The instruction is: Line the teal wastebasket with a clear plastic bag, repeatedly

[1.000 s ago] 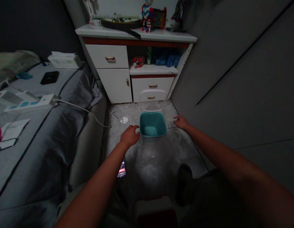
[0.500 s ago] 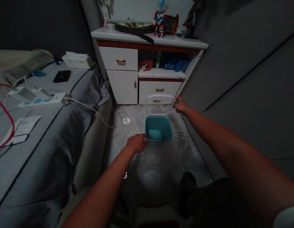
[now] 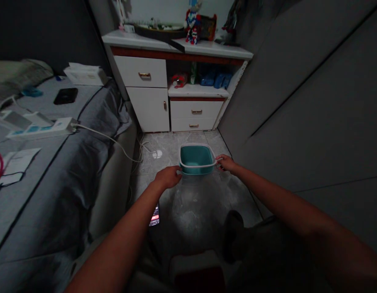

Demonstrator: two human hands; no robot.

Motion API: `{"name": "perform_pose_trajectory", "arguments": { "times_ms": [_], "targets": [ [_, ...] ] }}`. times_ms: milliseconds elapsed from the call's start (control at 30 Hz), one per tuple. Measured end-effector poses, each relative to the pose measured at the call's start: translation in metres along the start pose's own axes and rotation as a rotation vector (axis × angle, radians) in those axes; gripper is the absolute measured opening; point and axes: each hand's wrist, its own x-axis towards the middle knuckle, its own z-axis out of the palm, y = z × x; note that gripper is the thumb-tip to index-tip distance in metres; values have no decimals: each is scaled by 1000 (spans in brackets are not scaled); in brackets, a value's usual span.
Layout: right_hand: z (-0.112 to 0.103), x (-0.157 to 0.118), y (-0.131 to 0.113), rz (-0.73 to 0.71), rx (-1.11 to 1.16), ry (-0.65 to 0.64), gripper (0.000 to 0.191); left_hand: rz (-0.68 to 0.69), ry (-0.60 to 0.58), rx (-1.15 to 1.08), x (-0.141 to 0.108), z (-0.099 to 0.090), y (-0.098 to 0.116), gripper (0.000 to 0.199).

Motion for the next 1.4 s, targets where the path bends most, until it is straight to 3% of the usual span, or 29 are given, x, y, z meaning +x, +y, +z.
{"name": "perform_pose_trajectory", "arguments": {
  "times_ms": [100, 167, 233, 333, 433, 567, 767, 967, 1067, 1167, 1233, 1300, 1400],
  "targets": [
    [6, -18, 14, 2, -119, -88, 11, 14, 22, -8, 2, 0, 0, 41],
    [3, -36, 16, -92, -215, -182, 7, 30, 50, -22, 4, 0, 1, 34],
    [-4, -57, 16, -229, -315, -297, 20, 49, 104, -38, 6, -1, 3, 30],
    [-20, -87, 22, -378, -423, -423, 38, 41, 180, -61, 10, 0, 6, 40],
    [-31, -101, 37, -486, -517, -375, 44, 9, 182, -67, 14, 7, 4, 45],
    [-27, -93, 55, -573, -677, -291, 42, -58, 138, -34, 20, 24, -7, 42],
    [-25, -69, 58, -572, -617, -245, 41, -107, 116, -13, 34, 46, -21, 41],
    [-29, -58, 55, -436, -457, -174, 50, 23, 96, -94, 43, 49, -34, 47],
    [-29, -57, 43, -261, -165, -194, 53, 31, 112, -280, 48, 28, -31, 63],
    [-43, -66, 13, -205, 160, -286, 57, 85, 90, -570, 41, -16, -12, 74],
    [-62, -81, -16, -296, 318, -353, 60, 215, 19, -750, 20, -56, 5, 77],
    [-86, -102, -47, -455, 404, -328, 64, 375, -19, -867, -14, -98, 20, 79],
    [-120, -124, -90, -616, 400, -102, 72, 477, -38, -936, -64, -154, 38, 87]
  ]
}}
